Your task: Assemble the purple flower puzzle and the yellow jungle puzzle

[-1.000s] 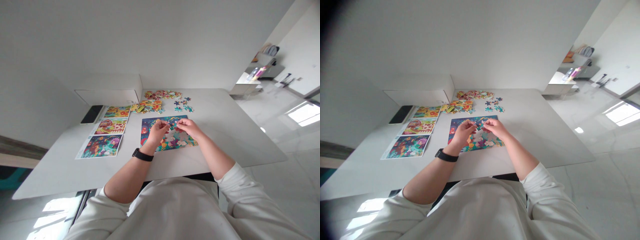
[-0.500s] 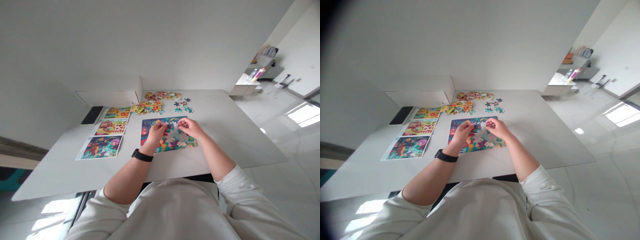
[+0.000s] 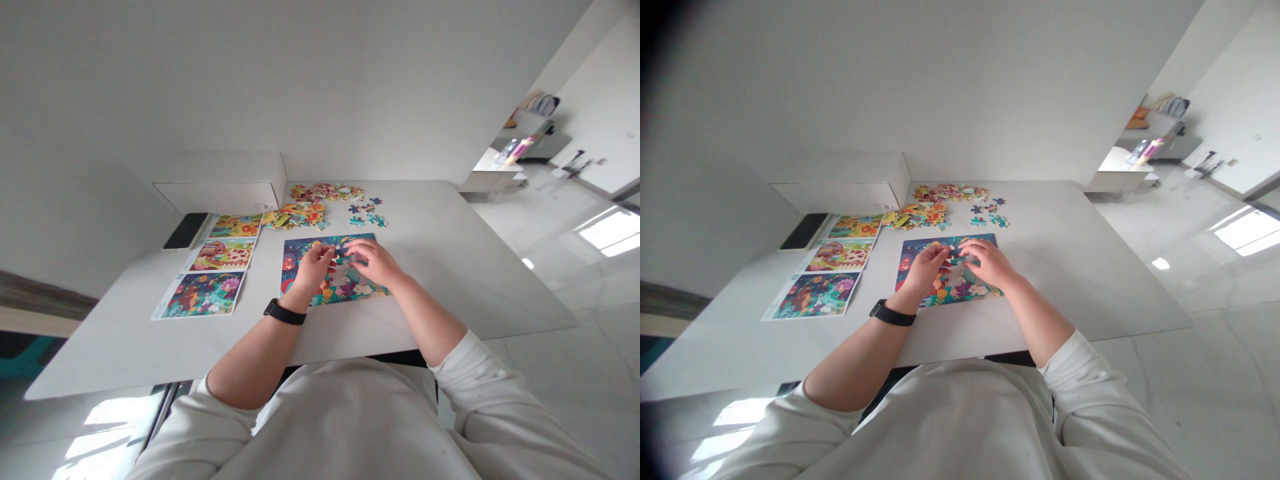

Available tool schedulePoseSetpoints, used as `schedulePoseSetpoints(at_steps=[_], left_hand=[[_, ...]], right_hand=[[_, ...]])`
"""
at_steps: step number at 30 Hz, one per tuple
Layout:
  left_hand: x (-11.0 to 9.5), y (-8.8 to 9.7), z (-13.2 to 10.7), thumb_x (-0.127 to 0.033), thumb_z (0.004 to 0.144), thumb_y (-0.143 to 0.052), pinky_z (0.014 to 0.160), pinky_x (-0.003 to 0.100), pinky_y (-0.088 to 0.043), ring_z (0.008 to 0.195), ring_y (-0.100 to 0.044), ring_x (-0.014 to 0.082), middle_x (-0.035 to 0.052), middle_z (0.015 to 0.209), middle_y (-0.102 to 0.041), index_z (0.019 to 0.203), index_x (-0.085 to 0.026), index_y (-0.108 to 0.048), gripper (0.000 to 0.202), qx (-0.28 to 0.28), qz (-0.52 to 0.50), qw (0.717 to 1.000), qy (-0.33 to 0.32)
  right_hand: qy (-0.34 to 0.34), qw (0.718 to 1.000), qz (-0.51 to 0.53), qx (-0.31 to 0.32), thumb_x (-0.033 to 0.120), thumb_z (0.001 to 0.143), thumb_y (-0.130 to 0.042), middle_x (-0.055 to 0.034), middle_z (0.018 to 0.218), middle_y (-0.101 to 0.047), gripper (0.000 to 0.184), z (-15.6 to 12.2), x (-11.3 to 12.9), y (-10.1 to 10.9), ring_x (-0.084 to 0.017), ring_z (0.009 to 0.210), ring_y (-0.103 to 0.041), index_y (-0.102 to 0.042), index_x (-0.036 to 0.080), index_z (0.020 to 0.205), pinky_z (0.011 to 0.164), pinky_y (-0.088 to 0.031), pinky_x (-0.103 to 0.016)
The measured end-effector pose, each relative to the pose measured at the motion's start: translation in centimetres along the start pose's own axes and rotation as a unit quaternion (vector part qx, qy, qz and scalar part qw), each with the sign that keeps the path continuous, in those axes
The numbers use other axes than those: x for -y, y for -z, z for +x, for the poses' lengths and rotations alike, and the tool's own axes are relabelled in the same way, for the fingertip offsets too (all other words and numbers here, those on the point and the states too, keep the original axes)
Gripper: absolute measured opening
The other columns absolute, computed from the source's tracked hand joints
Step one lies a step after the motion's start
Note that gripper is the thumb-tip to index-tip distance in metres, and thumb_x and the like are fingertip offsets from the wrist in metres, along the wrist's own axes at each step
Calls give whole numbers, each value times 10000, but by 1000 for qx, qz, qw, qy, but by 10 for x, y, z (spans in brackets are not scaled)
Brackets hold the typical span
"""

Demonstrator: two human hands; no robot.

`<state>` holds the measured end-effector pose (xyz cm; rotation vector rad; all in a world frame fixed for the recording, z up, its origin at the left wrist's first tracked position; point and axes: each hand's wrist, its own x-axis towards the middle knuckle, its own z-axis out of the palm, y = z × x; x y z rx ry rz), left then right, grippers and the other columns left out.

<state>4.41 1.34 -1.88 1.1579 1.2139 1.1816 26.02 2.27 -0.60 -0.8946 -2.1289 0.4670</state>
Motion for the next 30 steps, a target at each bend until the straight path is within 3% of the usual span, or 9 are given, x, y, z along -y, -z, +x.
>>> schedulePoseSetpoints(at_steps=[4,10,18,21,23,26,30], left_hand=[[6,2,0,-291,907,-792,735,294,-625,927,-724,184,69,1132,-732,1154,-216,-673,284,-16,147,982,-115],[3,11,-6,-203,893,-802,1040,461,-598,1225,-682,293,106,1284,-733,1257,-240,-658,394,22,367,889,-274],[-19,19,5,-242,923,-811,1094,458,-559,1211,-710,290,94,1247,-772,1234,-221,-673,341,83,425,844,-318],[-32,20,17,-257,928,-810,1080,456,-563,1180,-723,295,97,1220,-779,1221,-212,-694,318,102,458,825,-316],[-37,19,26,-253,933,-801,1084,461,-560,1185,-721,304,102,1218,-780,1203,-210,-715,287,123,481,809,-315],[-34,16,40,-253,937,-785,1109,470,-548,1218,-711,313,107,1250,-780,1196,-214,-741,265,150,499,794,-313],[-18,11,52,-274,953,-753,1121,486,-538,1215,-714,312,105,1257,-789,1201,-217,-766,255,163,500,791,-315]], right_hand=[[-16,999,-8,-30,119,858,-786,-76,1265,-795,233,0,-12,1,-266,1215,-732,-774,265,1039,1119,-551,-463],[-48,999,0,-7,138,826,-825,-69,1214,-816,241,1,-15,1,-263,1177,-744,-780,256,1030,1081,-549,-416],[-58,998,-20,11,216,856,-840,-86,1250,-793,329,3,-15,8,-261,1190,-726,-774,245,1177,1088,-540,-413],[-63,996,-69,7,231,875,-843,-112,1285,-758,391,3,-22,19,-276,1244,-691,-763,225,1257,1134,-517,-432],[-103,987,-121,16,245,898,-834,-124,1268,-745,361,1,-28,25,-284,1226,-683,-776,209,1252,1133,-513,-438],[-170,966,-189,50,256,934,-808,-142,1238,-741,312,-2,-33,28,-286,1171,-684,-797,185,1237,1108,-515,-430],[-182,952,-226,96,316,1006,-745,-127,1214,-742,257,-4,-30,24,-276,1146,-672,-813,212,1231,1083,-507,-411]])
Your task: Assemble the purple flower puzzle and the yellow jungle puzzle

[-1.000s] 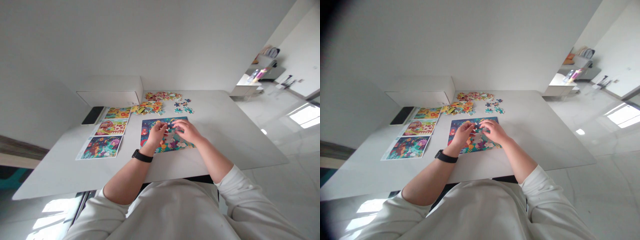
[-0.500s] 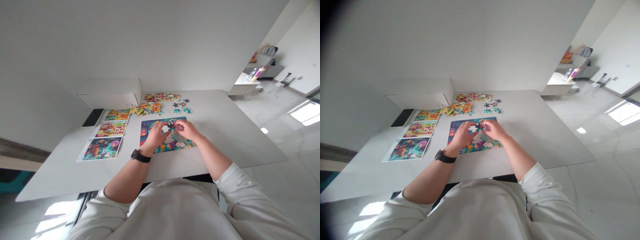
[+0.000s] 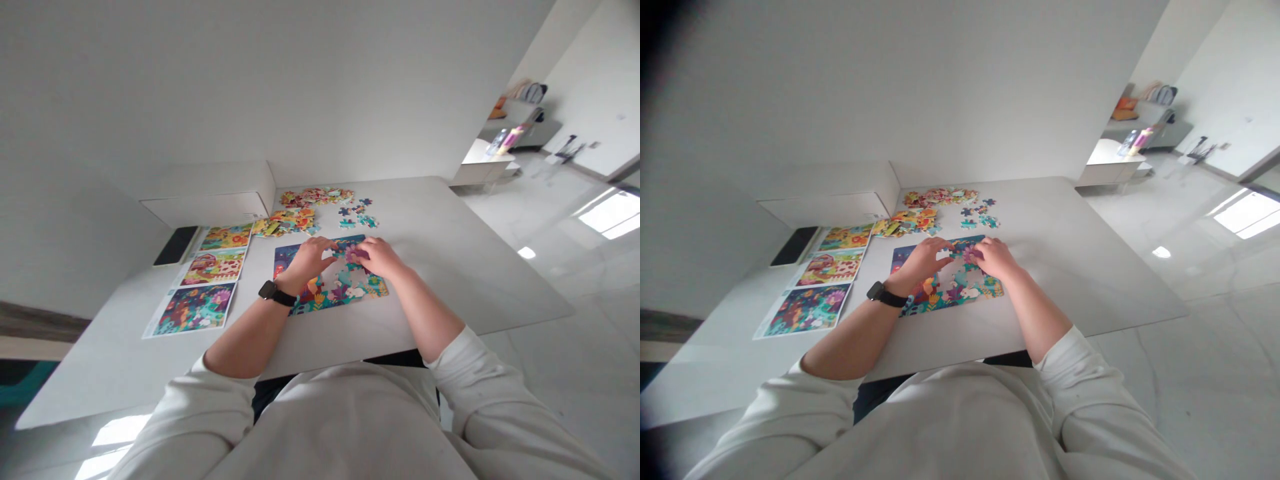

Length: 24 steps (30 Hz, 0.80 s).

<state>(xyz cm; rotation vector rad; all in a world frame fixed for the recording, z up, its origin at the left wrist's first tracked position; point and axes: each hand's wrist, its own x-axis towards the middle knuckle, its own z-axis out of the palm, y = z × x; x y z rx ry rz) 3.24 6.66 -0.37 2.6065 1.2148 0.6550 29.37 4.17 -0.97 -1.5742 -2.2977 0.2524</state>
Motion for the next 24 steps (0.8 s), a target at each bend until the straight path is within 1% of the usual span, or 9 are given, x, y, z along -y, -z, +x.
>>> schedulePoseSetpoints(at_steps=[3,6,10,13,19,24], left_hand=[[4,-11,-2,-274,972,-711,1137,492,-525,1213,-715,307,96,1259,-794,1186,-236,-793,233,3,1,1000,-2],[6,-16,-6,-287,982,-694,1134,483,-525,1199,-716,304,91,1255,-793,1188,-258,-816,241,9,5,1000,3],[7,-20,-9,-311,989,-689,1121,479,-533,1188,-714,302,92,1251,-784,1208,-277,-833,264,8,16,1000,7],[8,-23,-9,-296,989,-678,1130,479,-532,1216,-702,302,93,1284,-769,1230,-285,-833,288,6,23,1000,6],[9,-26,-9,-295,1002,-646,1129,489,-536,1217,-694,296,96,1274,-762,1263,-279,-821,314,4,19,1000,-7],[8,-25,-8,-257,994,-634,1109,477,-547,1182,-709,290,83,1238,-781,1226,-292,-837,310,2,14,1000,-13]], right_hand=[[8,1000,-11,0,314,1029,-714,-112,1221,-733,250,-2,5,-1,-273,1160,-654,-816,245,1246,1076,-499,-402],[7,1000,-16,-4,285,1020,-717,-113,1236,-721,243,-3,7,-3,-277,1171,-639,-822,252,1236,1077,-499,-406],[18,1000,-21,2,249,1028,-687,-106,1197,-717,244,-4,9,-7,-263,1126,-642,-830,257,1225,1069,-503,-403],[26,999,-26,7,257,1037,-679,-106,1194,-713,259,-4,11,-10,-254,1101,-648,-834,259,1245,1078,-502,-407],[20,999,-37,22,284,1052,-667,-123,1220,-708,326,-4,19,-12,-269,1140,-658,-815,263,1341,1084,-509,-412],[10,999,-35,26,300,1056,-664,-122,1228,-703,325,-2,22,-13,-273,1155,-659,-819,282,1341,1102,-505,-422]])
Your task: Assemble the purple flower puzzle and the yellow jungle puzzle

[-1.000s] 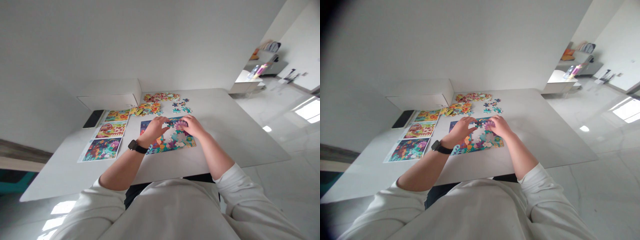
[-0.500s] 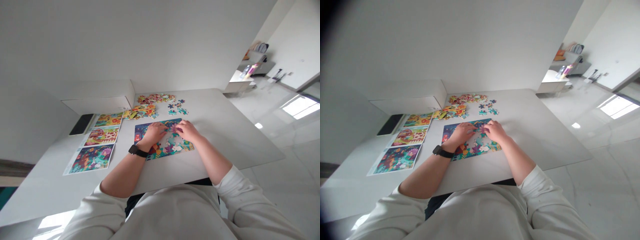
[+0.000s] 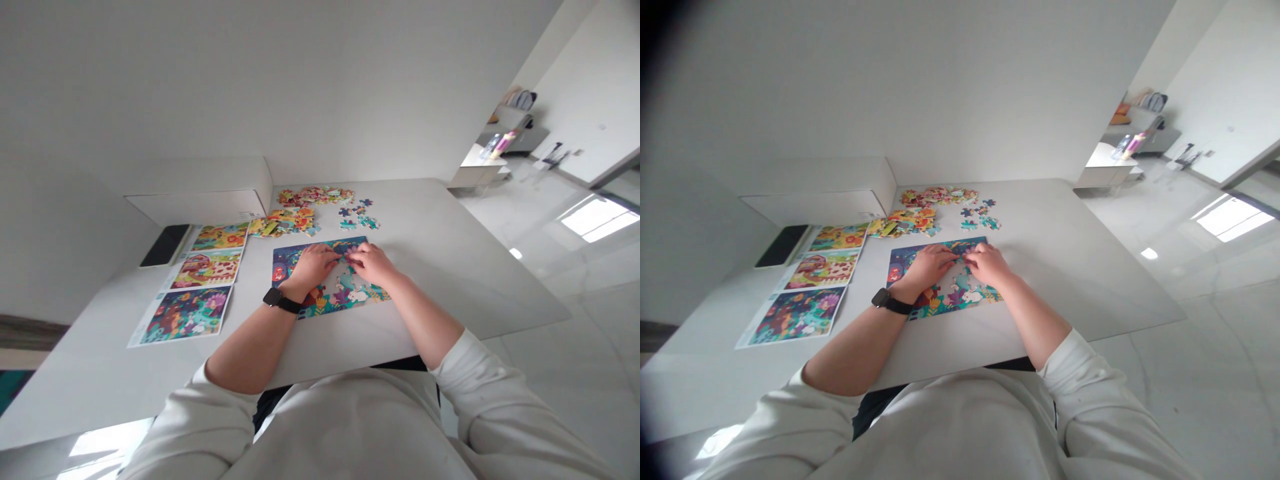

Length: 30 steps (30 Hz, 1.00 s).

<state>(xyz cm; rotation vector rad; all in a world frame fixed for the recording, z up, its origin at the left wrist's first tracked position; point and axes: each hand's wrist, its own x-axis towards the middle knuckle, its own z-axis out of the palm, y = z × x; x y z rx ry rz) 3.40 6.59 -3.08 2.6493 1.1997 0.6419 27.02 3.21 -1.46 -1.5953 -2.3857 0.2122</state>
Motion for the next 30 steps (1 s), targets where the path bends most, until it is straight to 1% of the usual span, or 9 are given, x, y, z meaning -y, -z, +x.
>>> schedulePoseSetpoints(at_steps=[3,7,11,15,22,27,30], left_hand=[[-1,1,1,-249,992,-632,1115,477,-546,1186,-711,293,82,1242,-787,1225,-288,-840,314,2,-2,1000,3],[-2,2,0,-237,993,-626,1142,488,-536,1233,-702,299,87,1318,-777,1252,-278,-832,333,1,-2,1000,8],[-2,2,0,-201,988,-603,1167,503,-527,1259,-704,298,81,1326,-791,1258,-268,-826,356,4,0,1000,3],[-2,1,1,-195,991,-587,1201,515,-507,1311,-699,292,70,1402,-775,1261,-281,-821,368,7,-7,1000,-1],[1,-3,1,-174,975,-568,1201,502,-507,1302,-703,275,77,1388,-783,1274,-254,-803,389,6,-23,1000,-8],[1,-5,0,-134,949,-560,1216,521,-484,1330,-679,275,63,1432,-762,1295,-274,-795,442,7,-19,1000,-5],[0,-5,-1,-142,961,-553,1218,521,-481,1345,-670,270,52,1457,-750,1293,-289,-800,439,6,-16,1000,-3]], right_hand=[[2,1000,1,-2,306,1059,-662,-122,1227,-704,325,1,0,-1,-272,1168,-656,-817,282,1343,1114,-500,-421],[1,1000,-2,3,309,1059,-660,-129,1239,-704,334,0,0,-1,-280,1192,-651,-812,274,1354,1110,-504,-422],[1,1000,-6,5,313,1062,-656,-137,1250,-703,353,0,0,-1,-289,1196,-650,-800,273,1381,1110,-506,-432],[-6,1000,-4,1,319,1061,-657,-133,1251,-701,347,1,1,-2,-290,1201,-648,-806,281,1372,1107,-508,-429],[-24,1000,9,11,332,1054,-669,-128,1272,-697,358,2,1,-2,-289,1213,-650,-798,299,1386,1108,-512,-424],[-27,999,0,17,344,1035,-695,-129,1284,-687,357,1,1,-1,-305,1221,-639,-803,318,1374,1105,-514,-441],[-27,999,-5,22,346,1039,-685,-134,1301,-682,380,1,3,-1,-314,1242,-633,-786,313,1403,1112,-511,-449]])
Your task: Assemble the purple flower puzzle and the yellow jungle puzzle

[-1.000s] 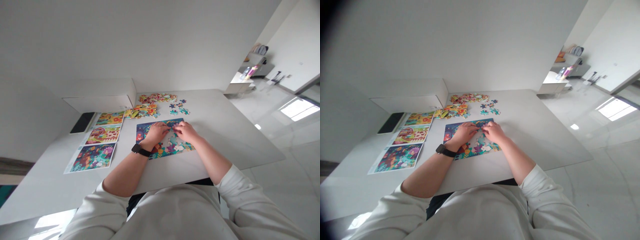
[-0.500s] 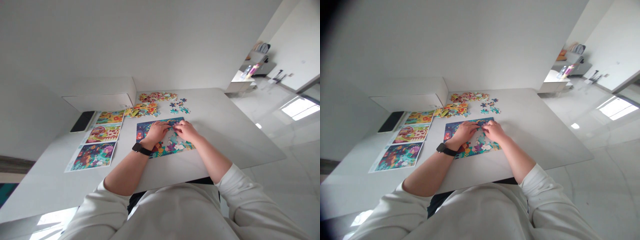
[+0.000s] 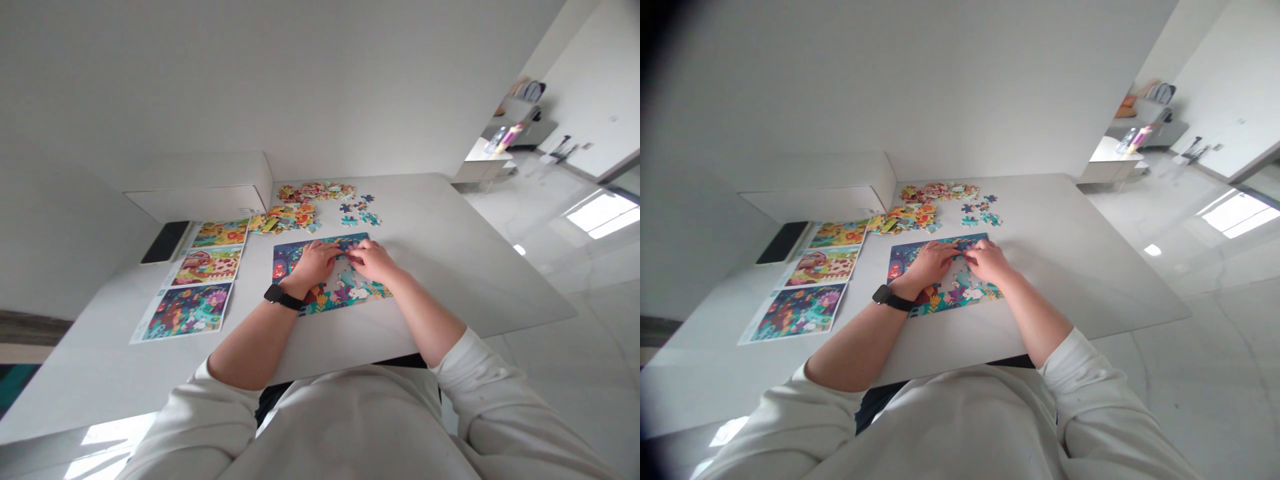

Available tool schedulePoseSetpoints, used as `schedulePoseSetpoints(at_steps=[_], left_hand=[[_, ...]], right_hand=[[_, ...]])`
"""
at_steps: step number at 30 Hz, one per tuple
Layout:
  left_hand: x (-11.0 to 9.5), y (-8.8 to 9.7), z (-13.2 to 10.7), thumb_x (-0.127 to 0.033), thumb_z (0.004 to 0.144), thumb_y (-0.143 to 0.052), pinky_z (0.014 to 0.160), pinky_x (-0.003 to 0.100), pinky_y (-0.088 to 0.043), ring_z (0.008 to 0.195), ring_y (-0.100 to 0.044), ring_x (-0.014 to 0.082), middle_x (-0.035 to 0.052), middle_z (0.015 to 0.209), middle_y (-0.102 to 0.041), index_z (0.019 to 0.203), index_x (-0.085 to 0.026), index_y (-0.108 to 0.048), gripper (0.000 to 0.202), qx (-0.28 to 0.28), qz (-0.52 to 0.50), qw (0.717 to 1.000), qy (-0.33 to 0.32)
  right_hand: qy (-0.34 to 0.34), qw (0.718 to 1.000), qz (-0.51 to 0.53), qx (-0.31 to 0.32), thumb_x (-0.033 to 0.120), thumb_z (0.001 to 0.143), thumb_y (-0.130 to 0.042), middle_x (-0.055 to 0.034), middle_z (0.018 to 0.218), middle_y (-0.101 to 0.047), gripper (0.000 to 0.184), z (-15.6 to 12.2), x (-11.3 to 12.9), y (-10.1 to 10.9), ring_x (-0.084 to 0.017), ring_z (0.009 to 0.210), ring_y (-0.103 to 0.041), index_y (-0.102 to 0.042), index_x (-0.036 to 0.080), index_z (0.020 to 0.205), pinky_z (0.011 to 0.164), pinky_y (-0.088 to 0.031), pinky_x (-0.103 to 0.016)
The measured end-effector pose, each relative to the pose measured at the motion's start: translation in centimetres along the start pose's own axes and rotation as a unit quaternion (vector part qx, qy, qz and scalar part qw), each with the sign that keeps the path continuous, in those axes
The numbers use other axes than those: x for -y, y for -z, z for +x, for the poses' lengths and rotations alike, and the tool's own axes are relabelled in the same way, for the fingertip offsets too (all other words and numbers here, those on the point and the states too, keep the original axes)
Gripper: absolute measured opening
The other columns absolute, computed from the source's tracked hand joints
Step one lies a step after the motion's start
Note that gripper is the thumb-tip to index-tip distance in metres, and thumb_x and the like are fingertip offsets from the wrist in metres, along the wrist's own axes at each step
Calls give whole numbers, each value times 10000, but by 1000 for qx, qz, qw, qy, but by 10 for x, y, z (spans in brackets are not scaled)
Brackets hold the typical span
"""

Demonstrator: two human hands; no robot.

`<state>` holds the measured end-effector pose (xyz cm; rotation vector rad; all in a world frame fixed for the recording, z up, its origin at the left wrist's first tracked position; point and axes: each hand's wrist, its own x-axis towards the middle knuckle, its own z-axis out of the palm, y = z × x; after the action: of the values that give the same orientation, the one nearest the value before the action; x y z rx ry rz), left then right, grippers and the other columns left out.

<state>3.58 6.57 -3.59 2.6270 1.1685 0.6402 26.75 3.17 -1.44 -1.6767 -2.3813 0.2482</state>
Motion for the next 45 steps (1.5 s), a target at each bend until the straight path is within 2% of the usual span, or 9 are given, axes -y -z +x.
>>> schedulePoseSetpoints(at_steps=[15,24,27,31,33,35,38,40,45], left_hand=[[0,0,2,-132,951,-576,1210,531,-504,1336,-689,283,30,1455,-753,1284,-352,-828,472,6,10,1000,-1],[-5,11,2,-176,969,-604,1210,521,-509,1290,-727,299,95,1367,-792,1247,-264,-828,368,28,29,999,-23],[-9,29,-1,-216,956,-657,1216,531,-505,1311,-709,307,104,1370,-787,1266,-252,-811,347,-14,-1,1000,-4],[-18,80,-9,-368,1026,-630,1202,476,-516,1372,-669,286,108,1449,-739,1301,-245,-785,339,-135,-123,982,49],[-21,103,-16,-450,1037,-624,1086,408,-577,1240,-728,257,108,1331,-787,1298,-228,-773,374,-172,-213,958,80],[-23,114,-23,-520,1027,-631,904,330,-606,1025,-760,220,104,1132,-818,1250,-198,-770,415,-183,-298,930,111],[-21,104,-33,-574,1005,-623,629,250,-503,660,-649,154,29,738,-713,1097,-178,-764,430,-202,-354,895,179],[-18,87,-38,-554,1017,-575,560,245,-427,552,-559,141,-19,606,-602,1030,-186,-748,407,-205,-335,892,224],[-14,60,-44,-448,1019,-562,593,280,-372,608,-608,177,2,676,-692,1101,-227,-780,321,-121,-166,952,225]], right_hand=[[-16,999,-35,0,393,1077,-617,-145,1345,-675,379,-1,7,2,-331,1247,-636,-779,324,1413,1093,-526,-467],[-23,999,-30,-2,385,1059,-654,-132,1348,-698,370,0,9,3,-318,1260,-651,-782,350,1405,1085,-553,-455],[-19,1000,1,-14,364,1035,-693,-129,1321,-720,354,1,4,0,-298,1225,-679,-801,320,1369,1085,-555,-432],[-39,991,119,-52,277,965,-746,-80,1178,-786,372,11,-21,4,-211,977,-741,-802,279,1333,959,-595,-346],[-74,978,159,-110,247,948,-720,-58,1128,-814,371,21,-43,12,-198,923,-745,-802,257,1309,927,-598,-335],[-141,963,173,-151,271,965,-680,-47,1072,-835,321,32,-65,23,-201,910,-756,-812,241,1256,900,-594,-326],[-236,948,154,-147,291,970,-684,-70,1147,-848,297,50,-93,38,-212,1040,-776,-814,230,1229,926,-565,-293],[-272,947,129,-114,303,961,-710,-99,1221,-840,304,61,-103,43,-227,1123,-775,-814,212,1232,932,-550,-278],[-294,954,36,-49,419,966,-748,-164,1241,-828,304,86,-106,40,-292,1198,-762,-844,192,1144,920,-534,-297]])
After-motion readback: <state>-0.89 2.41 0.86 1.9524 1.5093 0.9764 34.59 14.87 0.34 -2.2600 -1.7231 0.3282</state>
